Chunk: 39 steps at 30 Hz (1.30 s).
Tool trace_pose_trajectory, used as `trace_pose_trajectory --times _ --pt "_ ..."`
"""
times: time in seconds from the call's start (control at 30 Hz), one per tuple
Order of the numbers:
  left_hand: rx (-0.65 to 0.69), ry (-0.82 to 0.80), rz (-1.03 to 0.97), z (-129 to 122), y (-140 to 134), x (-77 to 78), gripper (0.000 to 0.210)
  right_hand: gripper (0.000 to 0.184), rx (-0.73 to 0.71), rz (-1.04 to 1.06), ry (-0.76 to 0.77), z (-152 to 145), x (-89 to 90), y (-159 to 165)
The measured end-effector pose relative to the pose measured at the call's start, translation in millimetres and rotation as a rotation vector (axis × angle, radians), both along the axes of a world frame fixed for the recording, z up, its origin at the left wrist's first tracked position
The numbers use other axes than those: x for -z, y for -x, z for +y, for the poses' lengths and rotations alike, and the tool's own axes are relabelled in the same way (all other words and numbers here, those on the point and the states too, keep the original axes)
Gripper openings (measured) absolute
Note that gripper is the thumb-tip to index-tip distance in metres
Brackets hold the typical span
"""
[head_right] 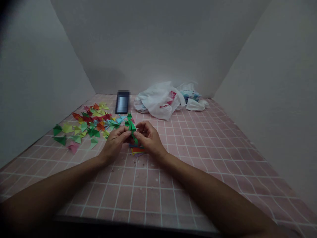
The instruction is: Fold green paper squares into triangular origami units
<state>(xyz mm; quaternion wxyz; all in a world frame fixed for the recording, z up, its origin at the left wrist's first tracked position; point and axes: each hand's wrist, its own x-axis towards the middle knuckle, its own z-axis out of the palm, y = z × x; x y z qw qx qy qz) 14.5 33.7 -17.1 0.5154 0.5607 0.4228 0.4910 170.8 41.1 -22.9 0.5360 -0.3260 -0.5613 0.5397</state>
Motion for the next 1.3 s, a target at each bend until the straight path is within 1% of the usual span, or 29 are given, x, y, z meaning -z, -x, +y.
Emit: trace_pose_trajectory --times 0.1,0.2,0.27,0.33,0.4,0.5,0.63,0.77,0.83,0.9,0.97,1.07,1.13,1.2,1.3 --pt "-0.010 -0.068 0.096 -1.6 -0.1 0.1 0.023 0.027 0.026 -0.023 0.015 -0.1 1.4 0.0" --pt "0.009 -0.108 0.168 -3.2 -1.1 -0.1 0.026 0.023 0.051 -0.022 0.042 -0.7 2.1 -0.5" --pt "0.020 -0.094 0.138 -3.4 -1.9 -0.2 0.023 0.023 0.050 -0.011 0.060 -2.0 1.2 -0.9" --pt "0.012 -0.077 0.058 -3.0 -2.5 -0.3 0.020 0.023 0.038 -0.002 0.072 -3.9 -0.4 -1.1" --pt "-0.002 -0.073 -0.021 -2.4 -2.9 -0.4 0.019 0.023 0.005 0.003 0.074 -5.8 -2.0 -1.0" --pt "0.004 -0.067 -0.068 -2.2 -2.9 -0.4 0.017 0.023 -0.043 0.025 0.086 -7.6 -2.6 -0.8" --pt "0.018 -0.046 -0.046 -3.5 -3.6 -1.1 0.020 0.023 0.001 0.079 0.114 -6.8 -0.9 -1.1" --pt "0.067 0.047 -0.109 -3.6 -5.4 -0.9 0.021 0.023 0.038 0.051 0.117 -5.6 -1.0 -1.8" --pt "0.056 0.074 -0.148 -2.8 -5.7 0.0 0.020 0.023 0.033 0.030 0.110 -5.5 -1.3 -1.8" --pt "0.025 0.063 -0.158 -1.8 -5.4 1.0 0.021 0.023 0.023 0.001 0.093 -4.9 -0.9 -1.7" --pt "0.009 0.048 -0.144 -1.0 -4.8 1.6 0.021 0.019 0.062 -0.038 0.047 -3.1 0.6 -1.5" --pt "0.010 0.008 -0.089 -0.5 -4.1 2.2 0.021 0.016 0.242 -0.136 -0.074 0.0 2.6 -1.7" --pt "0.007 -0.062 -0.022 -0.8 -3.9 2.4 0.017 0.018 0.308 -0.219 -0.128 0.4 2.8 -1.6" --pt "-0.015 -0.163 0.069 -1.4 -3.7 2.0 0.012 0.016 0.290 -0.252 -0.137 -1.2 2.0 -1.2" --pt "-0.076 -0.323 0.237 -2.8 -2.9 0.3 0.006 0.016 0.207 -0.191 -0.075 -5.8 -0.8 -0.1"
